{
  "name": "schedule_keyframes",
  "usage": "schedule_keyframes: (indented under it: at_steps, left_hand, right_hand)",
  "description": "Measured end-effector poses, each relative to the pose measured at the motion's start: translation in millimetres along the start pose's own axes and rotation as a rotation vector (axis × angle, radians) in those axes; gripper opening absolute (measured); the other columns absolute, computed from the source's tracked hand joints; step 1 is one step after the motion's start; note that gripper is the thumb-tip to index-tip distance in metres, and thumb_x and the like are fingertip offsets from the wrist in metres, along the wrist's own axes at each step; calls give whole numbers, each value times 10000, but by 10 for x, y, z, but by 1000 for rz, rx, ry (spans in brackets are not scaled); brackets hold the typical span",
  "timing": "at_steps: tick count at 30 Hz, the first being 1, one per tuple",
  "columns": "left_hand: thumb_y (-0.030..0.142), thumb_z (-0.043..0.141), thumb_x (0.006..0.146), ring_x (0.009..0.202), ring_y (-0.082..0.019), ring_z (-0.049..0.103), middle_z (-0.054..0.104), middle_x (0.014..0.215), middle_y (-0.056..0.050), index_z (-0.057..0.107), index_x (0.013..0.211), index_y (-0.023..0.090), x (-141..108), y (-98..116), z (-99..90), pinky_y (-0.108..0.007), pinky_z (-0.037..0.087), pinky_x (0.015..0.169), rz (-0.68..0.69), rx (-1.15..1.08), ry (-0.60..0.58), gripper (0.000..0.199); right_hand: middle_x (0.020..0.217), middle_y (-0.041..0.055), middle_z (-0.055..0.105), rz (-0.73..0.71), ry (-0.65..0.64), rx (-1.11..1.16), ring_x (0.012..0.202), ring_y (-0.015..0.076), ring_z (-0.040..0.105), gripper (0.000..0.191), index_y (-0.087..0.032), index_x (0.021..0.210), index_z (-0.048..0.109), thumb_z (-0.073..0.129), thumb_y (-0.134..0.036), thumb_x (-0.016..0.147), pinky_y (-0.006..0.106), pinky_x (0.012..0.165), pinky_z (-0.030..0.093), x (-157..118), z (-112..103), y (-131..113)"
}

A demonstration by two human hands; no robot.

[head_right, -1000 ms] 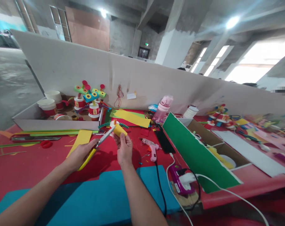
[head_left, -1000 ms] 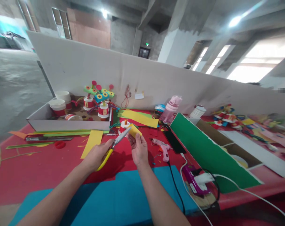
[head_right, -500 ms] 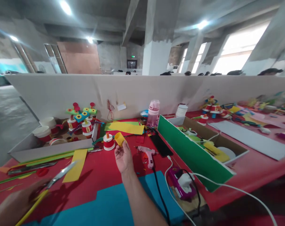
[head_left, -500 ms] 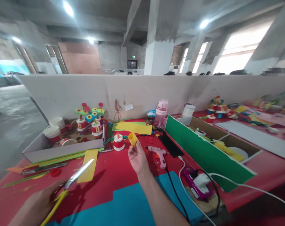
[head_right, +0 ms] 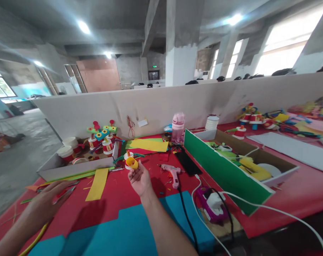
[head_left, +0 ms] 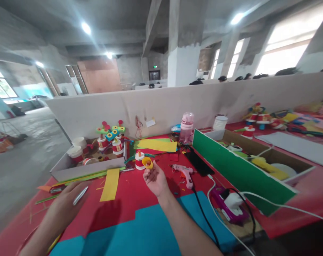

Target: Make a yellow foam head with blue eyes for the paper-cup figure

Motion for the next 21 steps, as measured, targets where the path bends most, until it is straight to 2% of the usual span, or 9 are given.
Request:
schedule_keyframes:
  at_steps: [2,4,7,10,13,17,21]
  left_hand:
    - [385,496,853,1003,-190,614,653,1094,-32,612,1103,284,344,484,87,-281,491,860,138,-161,2,294]
    - [335,486,877,1010,-167,595,637,1083,-50,560,1202,267,597,851,271,-262,475,866,224,-282,-54,340]
    - [320,527,860,851,-149,596,632,927,-38,560,1206,264,774,1115,639,-249,478,758,284,-406,-137,352]
    - [270,501,864,769,-136,581,616,856,-34,597,1118,227,776,1101,952,-243,465,718,176,-556,-92,275]
    - [246,516,844,737,-135,579,618,845,-32,570,1144,211,701,1005,1143,-253,466,721,56,-719,-69,306]
    - [269,597,788,679,-142,581,646,794,-31,620,1031,192,613,933,1247,-265,467,682,-46,-863,-86,256]
    - [342,588,798,548,-129,572,634,619,-4,618,812,179,596,929,1274,-256,457,601,-217,-989,-95,166]
  right_hand:
    - [537,0,614,16,21,-17,476,76,551,228,-127,770,615,525,-300,890,171,470,468,15,-28,19]
    - [551,-3,620,28,72,-48,461,74,550,196,-129,780,606,547,-288,878,169,449,461,41,-73,38]
    - [556,-11,628,29,179,-115,433,64,552,156,-121,813,606,599,-273,849,155,430,463,93,-158,60]
    - [540,-18,625,21,262,-182,422,60,562,132,-112,830,614,628,-242,830,143,433,477,136,-228,85]
    - [545,-16,630,28,276,-225,436,64,580,120,-106,845,615,614,-226,841,142,443,492,158,-266,123]
    - [576,1,649,77,252,-295,457,72,598,135,-91,860,611,602,-226,851,148,474,510,161,-295,169]
    - [658,17,671,78,161,-377,485,77,598,286,-110,926,625,556,-382,869,170,493,510,160,-288,152]
Point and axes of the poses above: each hand's wrist, its own x-axis towards the middle knuckle, its own z-axis out of the palm, y = z × x, the point moved 2 cm from there along x, towards the middle knuckle
